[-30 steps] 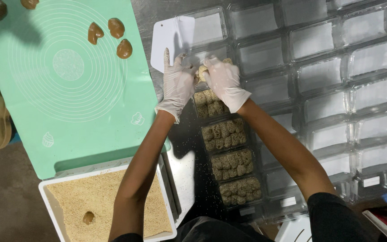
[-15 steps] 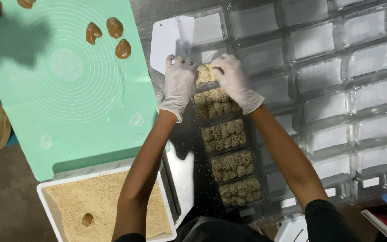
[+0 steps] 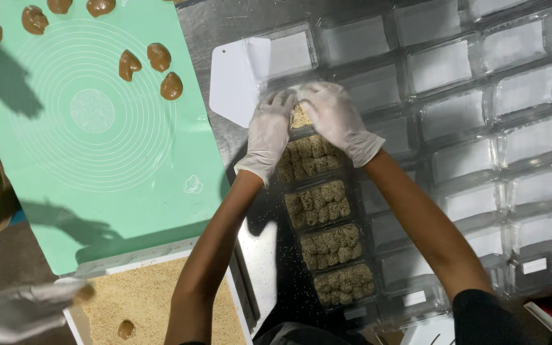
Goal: The person rolls small brown dough pieces in a tray of sesame seeds and places them into clear plastic containers. Another person shapes dough on a green mat nearby. The camera wearer repeatedly coats the dough and arranges the finished pieces in rows within the containers.
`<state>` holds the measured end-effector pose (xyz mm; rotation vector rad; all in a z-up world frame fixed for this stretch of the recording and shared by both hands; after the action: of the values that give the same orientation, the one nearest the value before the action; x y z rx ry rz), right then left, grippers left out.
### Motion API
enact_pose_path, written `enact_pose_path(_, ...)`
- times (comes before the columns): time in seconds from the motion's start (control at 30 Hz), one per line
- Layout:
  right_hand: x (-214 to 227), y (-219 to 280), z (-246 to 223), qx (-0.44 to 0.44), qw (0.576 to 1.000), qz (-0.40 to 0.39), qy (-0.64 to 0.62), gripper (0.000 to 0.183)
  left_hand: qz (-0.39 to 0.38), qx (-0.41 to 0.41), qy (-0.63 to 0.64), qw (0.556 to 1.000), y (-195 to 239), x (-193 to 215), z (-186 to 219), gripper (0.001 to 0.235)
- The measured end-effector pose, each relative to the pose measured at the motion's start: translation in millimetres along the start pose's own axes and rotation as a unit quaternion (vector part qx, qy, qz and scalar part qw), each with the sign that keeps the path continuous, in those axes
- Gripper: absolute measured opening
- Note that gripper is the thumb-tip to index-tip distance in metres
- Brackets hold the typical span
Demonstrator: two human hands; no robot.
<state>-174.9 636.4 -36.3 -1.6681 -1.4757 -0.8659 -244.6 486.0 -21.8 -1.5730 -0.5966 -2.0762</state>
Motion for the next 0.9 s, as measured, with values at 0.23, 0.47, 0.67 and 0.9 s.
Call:
enact_pose_path(0.23, -8.9, 17.2, -4.0, -0.008, 0.997, -0.044, 0.058, 0.043, -0.040, 0.015, -0.044, 0.998, 14.0, 1.3, -0.1, 0.055)
enact_pose_path(0.47, -4.5, 16.4, -6.7, -0.010, 0.996, 0.038, 0.077, 0.034, 0.033, 0.005, -0.064, 0.997, 15.6, 28.7, 10.2, 0.056)
enact_pose_path(0.67, 53.3, 45.6, 26.9, -0.097, 0.964, 0.245, -0.036, 0.017, 0.062, 0.097, 0.066, 0.991, 48.1, 81.7, 1.4, 0.042)
enact_pose_path(0.9, 37.8, 136.2, -114.1, -0.182, 0.941, 0.175, -0.224, 0.018, 0.207, 0.435, 0.424, 0.767, 274.0, 72.5, -25.1, 0.039)
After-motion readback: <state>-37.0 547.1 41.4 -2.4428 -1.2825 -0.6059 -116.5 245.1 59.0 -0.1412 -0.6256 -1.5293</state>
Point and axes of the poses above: each hand's wrist, its own y-axis away from the middle knuckle, its own x-axis out of the back of the hand, z = x × y, the point moved 3 cm from there along -y, towards the middle knuckle, and after that the axes turned 2 degrees about y, right-handed, at the moved point
